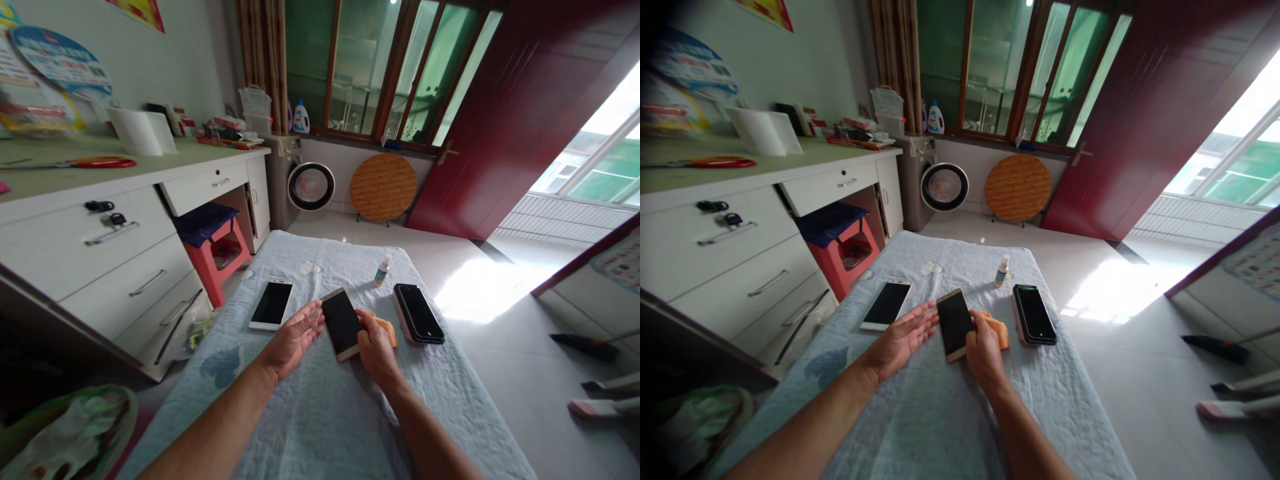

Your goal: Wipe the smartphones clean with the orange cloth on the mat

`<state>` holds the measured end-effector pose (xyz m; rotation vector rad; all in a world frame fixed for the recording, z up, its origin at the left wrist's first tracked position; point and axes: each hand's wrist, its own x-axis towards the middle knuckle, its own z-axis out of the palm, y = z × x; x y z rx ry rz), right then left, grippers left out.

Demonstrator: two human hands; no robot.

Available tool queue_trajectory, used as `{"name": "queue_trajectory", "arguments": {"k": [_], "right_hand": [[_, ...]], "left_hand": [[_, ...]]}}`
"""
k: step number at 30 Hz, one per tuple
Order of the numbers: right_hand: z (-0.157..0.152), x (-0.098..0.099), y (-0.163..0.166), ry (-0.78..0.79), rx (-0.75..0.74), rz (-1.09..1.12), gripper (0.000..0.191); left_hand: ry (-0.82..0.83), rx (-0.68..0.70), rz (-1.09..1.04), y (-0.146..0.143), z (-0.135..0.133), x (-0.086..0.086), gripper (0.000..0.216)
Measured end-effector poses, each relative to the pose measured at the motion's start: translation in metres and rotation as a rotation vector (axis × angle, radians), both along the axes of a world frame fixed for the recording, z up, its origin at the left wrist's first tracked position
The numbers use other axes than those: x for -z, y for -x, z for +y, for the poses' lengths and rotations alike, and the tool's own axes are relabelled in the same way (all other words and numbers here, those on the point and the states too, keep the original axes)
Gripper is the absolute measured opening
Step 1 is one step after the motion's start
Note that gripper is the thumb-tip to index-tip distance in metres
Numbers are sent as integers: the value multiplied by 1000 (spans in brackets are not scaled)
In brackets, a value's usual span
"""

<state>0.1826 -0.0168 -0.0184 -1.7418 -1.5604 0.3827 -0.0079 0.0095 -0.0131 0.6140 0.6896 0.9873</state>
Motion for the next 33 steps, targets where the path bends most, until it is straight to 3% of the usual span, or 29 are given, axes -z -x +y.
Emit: {"name": "queue_trajectory", "arguments": {"k": [8,15,21,25,33], "right_hand": [[1,2,0,24,-120,-177,50],[-2,-1,7,56,-78,-357,24],[-7,-4,22,39,-51,-463,58],[-7,-4,28,55,-41,-491,55],[-9,-8,21,44,-83,-495,58]], "left_hand": [[-7,-3,42,0,-2,-6,52],[-4,1,24,0,0,-5,54],[-18,-6,38,0,-1,-2,53],[-126,-59,156,-2,1,-2,49],[-407,-293,575,5,10,3,38]]}}
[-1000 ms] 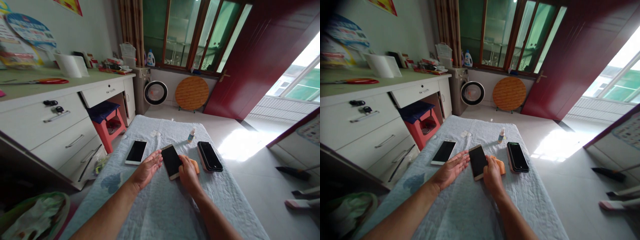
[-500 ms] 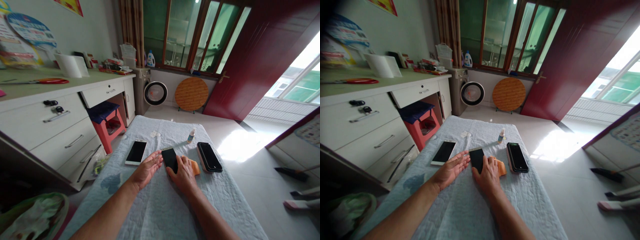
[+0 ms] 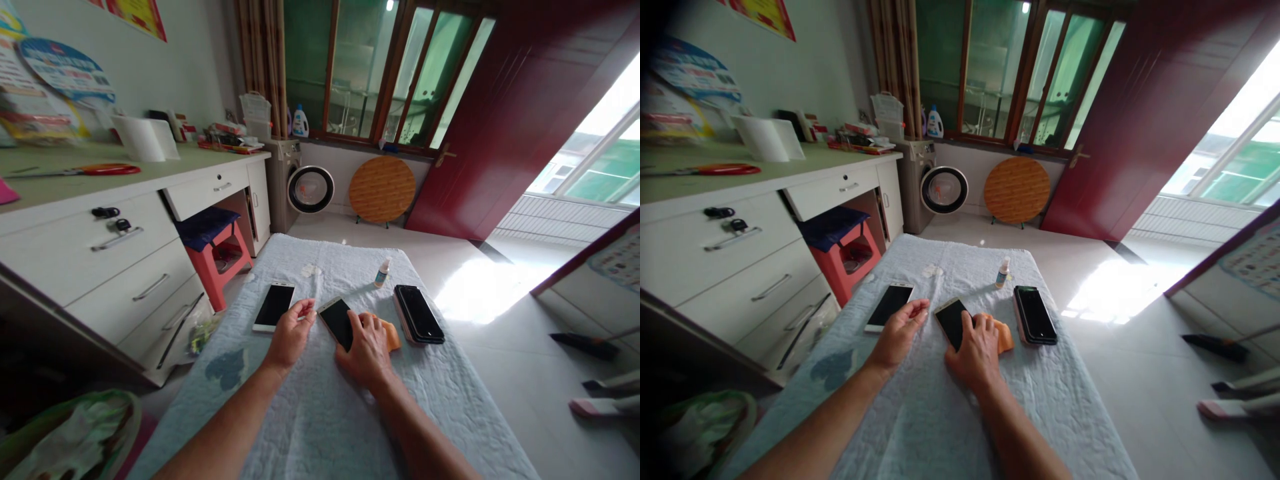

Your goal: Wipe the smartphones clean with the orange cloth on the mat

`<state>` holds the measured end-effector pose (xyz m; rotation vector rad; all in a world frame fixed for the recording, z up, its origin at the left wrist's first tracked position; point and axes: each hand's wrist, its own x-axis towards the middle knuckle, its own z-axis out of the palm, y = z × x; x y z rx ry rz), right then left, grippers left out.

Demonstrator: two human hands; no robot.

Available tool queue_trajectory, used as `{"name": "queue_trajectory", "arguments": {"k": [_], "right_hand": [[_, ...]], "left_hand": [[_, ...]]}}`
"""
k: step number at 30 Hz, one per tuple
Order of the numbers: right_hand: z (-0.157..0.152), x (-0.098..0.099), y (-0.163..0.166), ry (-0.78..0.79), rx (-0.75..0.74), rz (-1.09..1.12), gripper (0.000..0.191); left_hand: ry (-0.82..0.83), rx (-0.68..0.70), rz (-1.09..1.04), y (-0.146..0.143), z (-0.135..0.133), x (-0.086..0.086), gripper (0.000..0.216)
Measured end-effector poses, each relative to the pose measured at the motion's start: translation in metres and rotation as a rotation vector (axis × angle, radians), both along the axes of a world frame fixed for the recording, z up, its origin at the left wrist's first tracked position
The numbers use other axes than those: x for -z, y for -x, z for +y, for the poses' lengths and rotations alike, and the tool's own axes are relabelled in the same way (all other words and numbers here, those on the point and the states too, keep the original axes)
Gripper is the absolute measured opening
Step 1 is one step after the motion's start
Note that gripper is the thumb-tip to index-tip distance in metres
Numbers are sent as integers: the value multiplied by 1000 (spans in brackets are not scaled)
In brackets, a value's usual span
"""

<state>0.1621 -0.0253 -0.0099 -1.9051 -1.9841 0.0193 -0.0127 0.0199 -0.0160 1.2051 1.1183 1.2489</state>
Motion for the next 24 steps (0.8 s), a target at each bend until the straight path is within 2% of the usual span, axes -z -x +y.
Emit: {"name": "queue_trajectory", "arguments": {"k": [4,7,10,15,17,19,22,24], "right_hand": [[-4,-10,-9,-40,-43,29,65],[-3,-18,-23,-118,-28,58,62],[3,-25,-49,-226,58,71,59],[14,-28,-104,-303,354,57,59],[15,-28,-121,-247,466,43,62],[15,-28,-131,-183,542,29,63],[13,-29,-137,-113,596,9,63],[12,-30,-138,-86,615,3,64]], "left_hand": [[-38,-63,92,2,-3,-5,33],[-94,-81,138,2,-6,-8,32],[-168,-94,228,2,-6,-8,31],[-311,-175,420,10,2,-8,31],[-355,-222,605,15,6,-8,34],[-349,-268,892,19,9,-6,41],[-271,-362,1244,27,13,1,55],[-198,-404,1397,31,15,6,62]]}}
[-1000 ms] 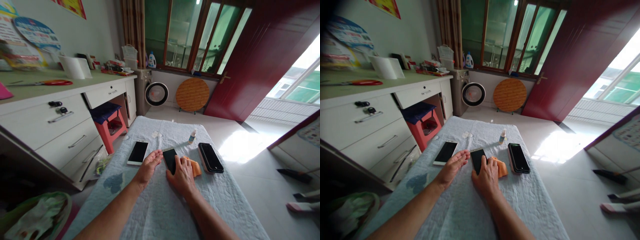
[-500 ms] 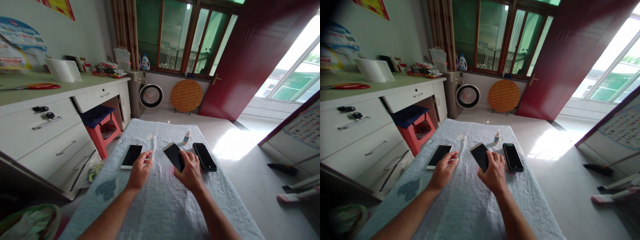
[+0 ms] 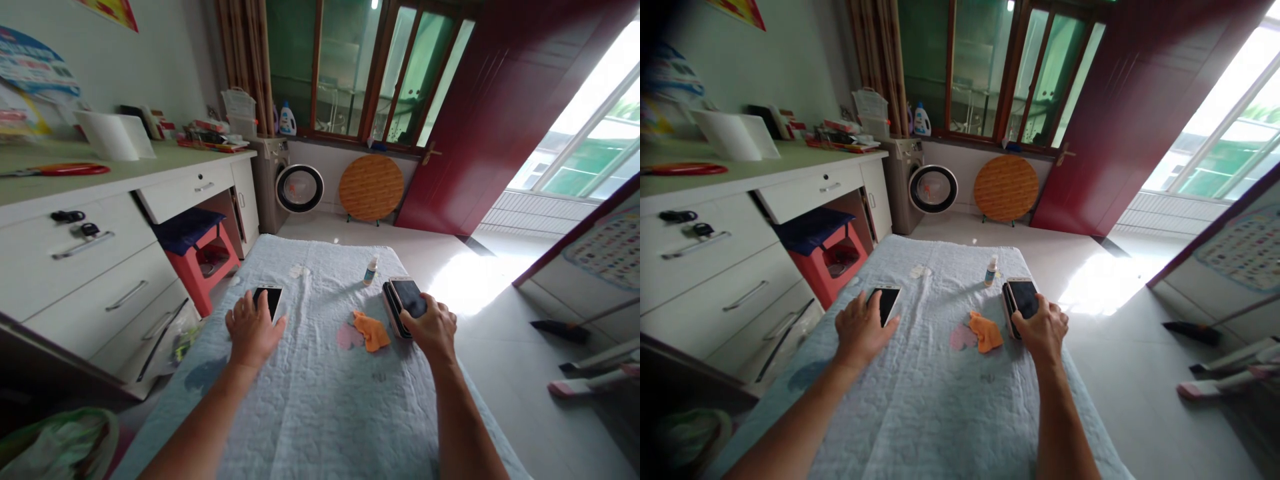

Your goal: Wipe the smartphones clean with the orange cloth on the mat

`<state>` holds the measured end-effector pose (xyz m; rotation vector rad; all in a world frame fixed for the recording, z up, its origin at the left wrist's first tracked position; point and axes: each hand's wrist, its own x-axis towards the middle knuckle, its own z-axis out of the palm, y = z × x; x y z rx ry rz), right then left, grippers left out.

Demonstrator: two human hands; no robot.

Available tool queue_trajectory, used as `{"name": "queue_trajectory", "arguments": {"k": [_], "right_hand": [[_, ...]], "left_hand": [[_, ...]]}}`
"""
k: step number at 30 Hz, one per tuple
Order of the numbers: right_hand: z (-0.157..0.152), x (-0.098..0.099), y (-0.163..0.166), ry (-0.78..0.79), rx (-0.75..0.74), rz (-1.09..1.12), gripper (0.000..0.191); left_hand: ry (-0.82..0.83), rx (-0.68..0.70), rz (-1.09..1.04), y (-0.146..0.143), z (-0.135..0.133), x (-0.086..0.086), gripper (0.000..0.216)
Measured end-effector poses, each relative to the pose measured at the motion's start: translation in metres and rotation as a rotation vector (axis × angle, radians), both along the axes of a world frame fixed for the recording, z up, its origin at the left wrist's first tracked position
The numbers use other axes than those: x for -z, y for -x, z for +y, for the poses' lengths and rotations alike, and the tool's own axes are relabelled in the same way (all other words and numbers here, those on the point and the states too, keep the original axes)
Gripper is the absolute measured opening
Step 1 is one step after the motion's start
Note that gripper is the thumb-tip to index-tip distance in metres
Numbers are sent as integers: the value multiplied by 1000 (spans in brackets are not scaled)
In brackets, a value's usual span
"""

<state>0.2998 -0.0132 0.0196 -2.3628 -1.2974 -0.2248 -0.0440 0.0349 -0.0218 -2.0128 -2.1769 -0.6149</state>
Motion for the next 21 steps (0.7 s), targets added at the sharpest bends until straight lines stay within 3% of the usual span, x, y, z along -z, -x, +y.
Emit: {"name": "queue_trajectory", "arguments": {"k": [6,21], "right_hand": [[2,3,1,50,8,7,66],[5,5,2,100,21,-15,65]], "left_hand": [[134,4,71,11,6,5,66],[173,-51,122,16,12,3,66]]}}
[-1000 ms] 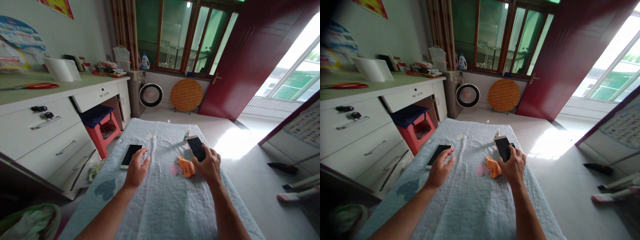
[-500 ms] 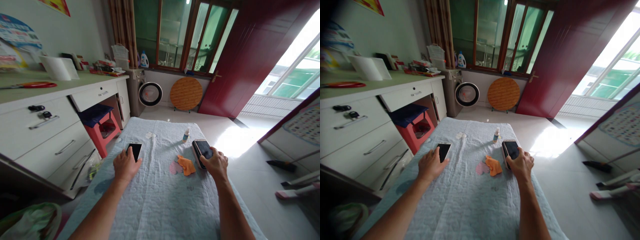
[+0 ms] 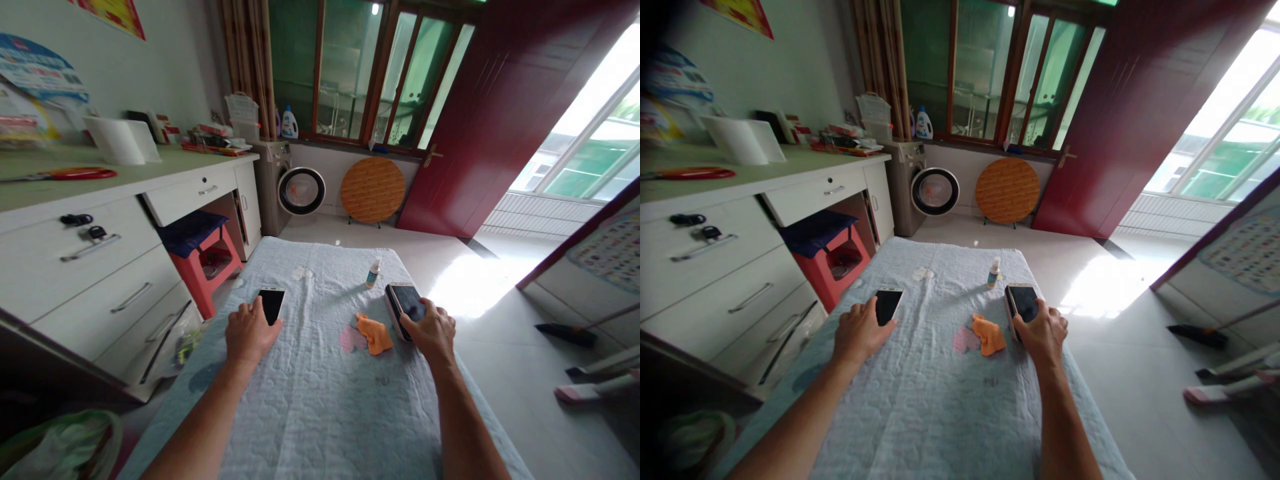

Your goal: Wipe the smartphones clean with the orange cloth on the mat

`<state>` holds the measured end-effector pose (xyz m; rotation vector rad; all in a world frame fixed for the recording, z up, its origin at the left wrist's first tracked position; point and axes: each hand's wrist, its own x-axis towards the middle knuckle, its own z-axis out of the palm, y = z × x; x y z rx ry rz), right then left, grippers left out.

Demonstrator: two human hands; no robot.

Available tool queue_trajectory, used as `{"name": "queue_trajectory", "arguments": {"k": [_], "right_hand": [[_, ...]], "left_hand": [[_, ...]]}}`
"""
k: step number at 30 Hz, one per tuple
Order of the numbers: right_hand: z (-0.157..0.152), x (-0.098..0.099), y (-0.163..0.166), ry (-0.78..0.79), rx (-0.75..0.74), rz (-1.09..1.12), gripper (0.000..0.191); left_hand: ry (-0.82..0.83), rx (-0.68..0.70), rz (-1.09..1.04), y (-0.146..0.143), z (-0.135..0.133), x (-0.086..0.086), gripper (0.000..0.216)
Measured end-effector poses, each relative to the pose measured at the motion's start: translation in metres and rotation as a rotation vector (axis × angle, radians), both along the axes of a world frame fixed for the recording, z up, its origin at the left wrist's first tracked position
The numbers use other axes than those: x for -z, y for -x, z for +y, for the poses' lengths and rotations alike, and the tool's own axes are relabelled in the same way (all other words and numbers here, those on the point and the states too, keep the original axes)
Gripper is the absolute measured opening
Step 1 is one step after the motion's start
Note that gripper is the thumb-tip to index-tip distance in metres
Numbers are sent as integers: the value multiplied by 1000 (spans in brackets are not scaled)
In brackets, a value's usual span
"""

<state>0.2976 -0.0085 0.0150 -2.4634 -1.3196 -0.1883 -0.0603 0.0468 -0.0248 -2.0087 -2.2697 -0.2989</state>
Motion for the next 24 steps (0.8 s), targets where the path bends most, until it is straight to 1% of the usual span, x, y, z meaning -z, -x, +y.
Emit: {"name": "queue_trajectory", "arguments": {"k": [4,7,9,11,13,15,16,17,18,20,22,24], "right_hand": [[0,0,2,32,6,-9,66],[-3,-1,4,26,24,4,67],[-4,-1,3,-17,40,7,66],[-5,-1,3,-130,30,-15,63],[-5,-3,4,-324,-60,-48,53],[-5,-4,9,-526,-229,-47,40],[-6,-4,14,-594,-329,-25,33],[-6,-4,20,-629,-423,10,27],[-7,-3,26,-623,-509,51,22],[-7,2,39,-521,-664,119,18],[-7,7,49,-406,-745,139,17],[-7,11,55,-304,-754,122,18]], "left_hand": [[0,-20,-19,-1,1,-1,66],[-13,-30,-41,-2,0,-2,66],[-19,-39,-52,-3,0,-3,67],[-24,-45,-56,-3,0,-3,67],[-30,-42,-59,-4,0,-3,66],[-38,-41,-68,-5,0,-2,67],[-40,-44,-75,-5,0,-2,67],[-42,-47,-82,-5,0,-2,68],[-42,-53,-87,-6,0,-3,68],[-41,-62,-87,-6,-1,-5,68],[-40,-74,-78,-6,-1,-7,68],[-42,-86,-69,-6,-1,-9,70]]}}
